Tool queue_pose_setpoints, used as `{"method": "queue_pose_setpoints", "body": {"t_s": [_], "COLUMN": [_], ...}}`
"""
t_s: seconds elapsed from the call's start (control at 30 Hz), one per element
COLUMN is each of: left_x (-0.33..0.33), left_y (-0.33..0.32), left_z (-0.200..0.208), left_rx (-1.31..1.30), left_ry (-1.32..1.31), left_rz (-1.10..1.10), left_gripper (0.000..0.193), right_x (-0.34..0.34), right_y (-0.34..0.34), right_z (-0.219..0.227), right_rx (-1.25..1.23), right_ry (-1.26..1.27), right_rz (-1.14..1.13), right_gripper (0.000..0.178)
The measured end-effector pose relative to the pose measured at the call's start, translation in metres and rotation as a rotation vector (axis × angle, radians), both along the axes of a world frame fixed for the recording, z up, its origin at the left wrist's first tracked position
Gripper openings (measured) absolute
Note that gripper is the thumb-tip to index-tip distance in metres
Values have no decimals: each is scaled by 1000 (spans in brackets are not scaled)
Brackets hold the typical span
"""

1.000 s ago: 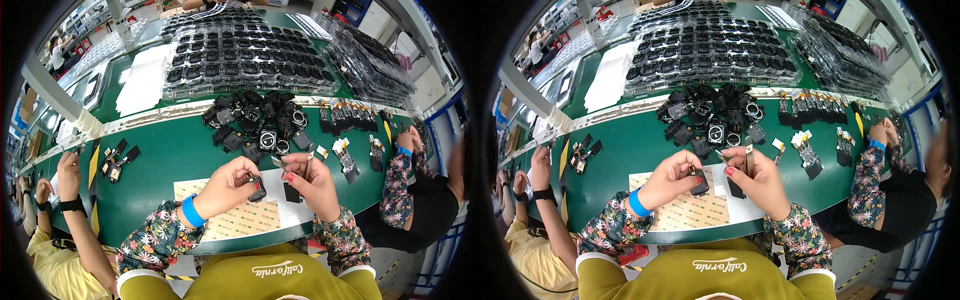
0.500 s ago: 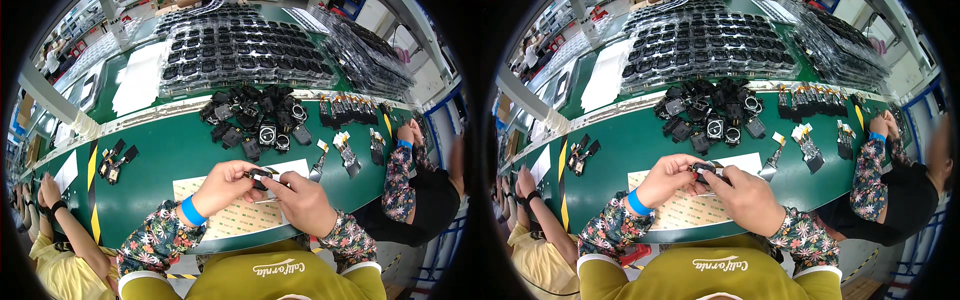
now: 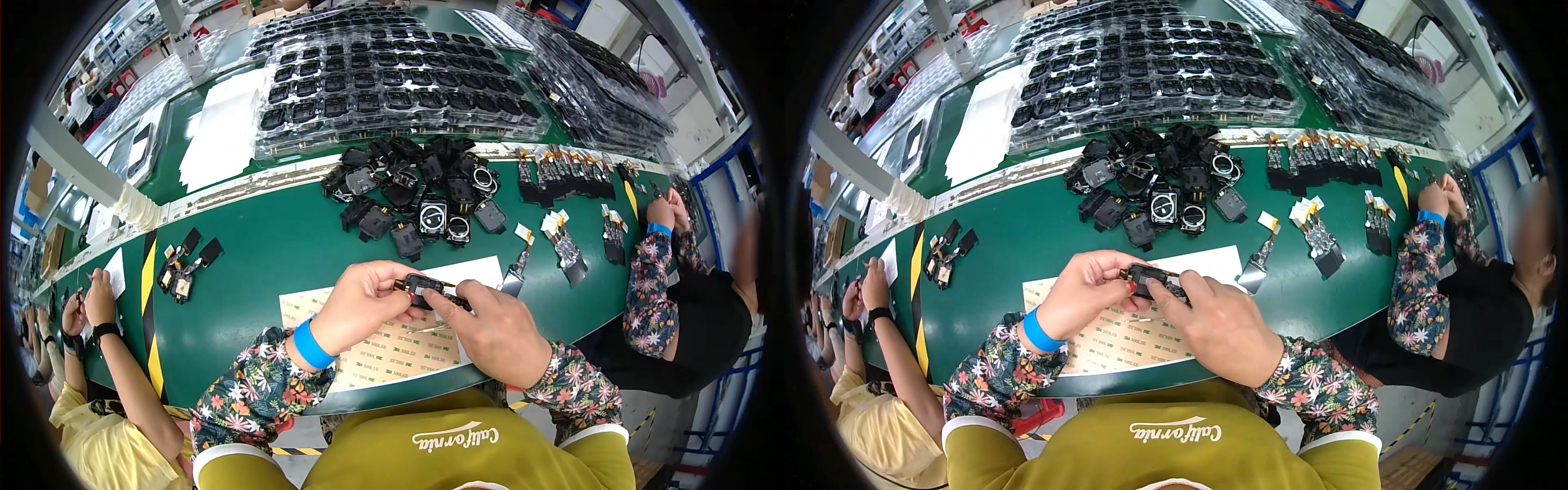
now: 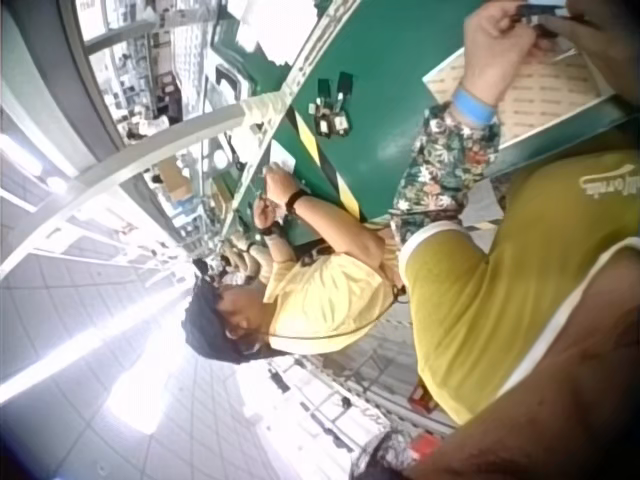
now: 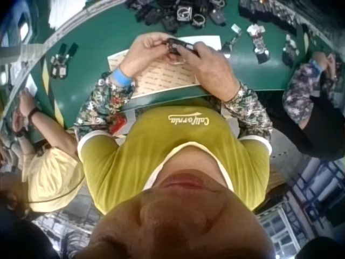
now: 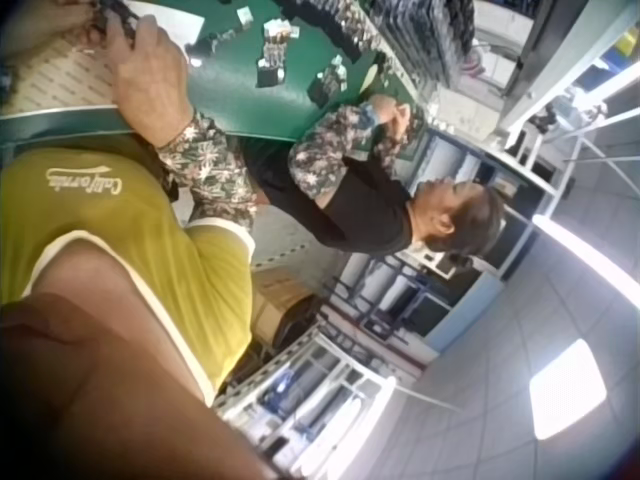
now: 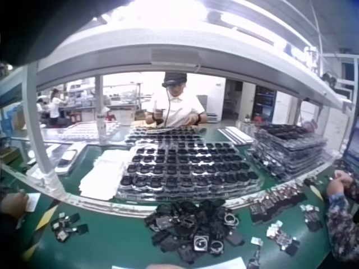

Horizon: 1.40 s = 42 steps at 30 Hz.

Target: Assembling small electronic components on a production line.

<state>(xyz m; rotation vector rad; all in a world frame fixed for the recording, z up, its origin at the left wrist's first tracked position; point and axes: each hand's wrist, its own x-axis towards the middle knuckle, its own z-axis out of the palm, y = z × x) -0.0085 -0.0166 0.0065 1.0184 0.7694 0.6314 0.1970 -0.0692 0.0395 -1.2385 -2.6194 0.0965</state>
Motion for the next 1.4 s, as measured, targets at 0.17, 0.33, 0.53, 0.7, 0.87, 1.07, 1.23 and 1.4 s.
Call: {"method": "queue_pose_setpoints", "body": {"t_s": [0.17,0.33,0.53,0.7,0.87,1.07,1.23,1.4], "left_x": [2,4,5,-2,-9,-3,1,7], "left_y": [-2,-2,1,5,1,-17,-22,-25], "left_z": [-3,-12,-6,1,17,6,0,7], "left_rx": [20,57,29,24,92,172,419,617], "left_ry": [-50,-19,-13,-10,45,121,270,300], "left_rz": [40,89,76,48,-184,-369,-417,-435], "left_gripper": [21,11,9,12,15,16,17,19], "right_x": [0,-3,1,38,46,41,37,32], "right_y": [0,-2,-2,6,-10,-30,-37,-39], "right_z": [0,-5,5,-4,-9,-37,-44,-46], "right_rx": [14,20,-129,-380,-514,-732,-691,-661], "right_ry": [-19,-28,294,1012,1164,1402,1400,1420], "right_rz": [14,7,-53,-100,-181,-329,-400,-447], "right_gripper": [47,56,36,20,26,21,15,16]}}
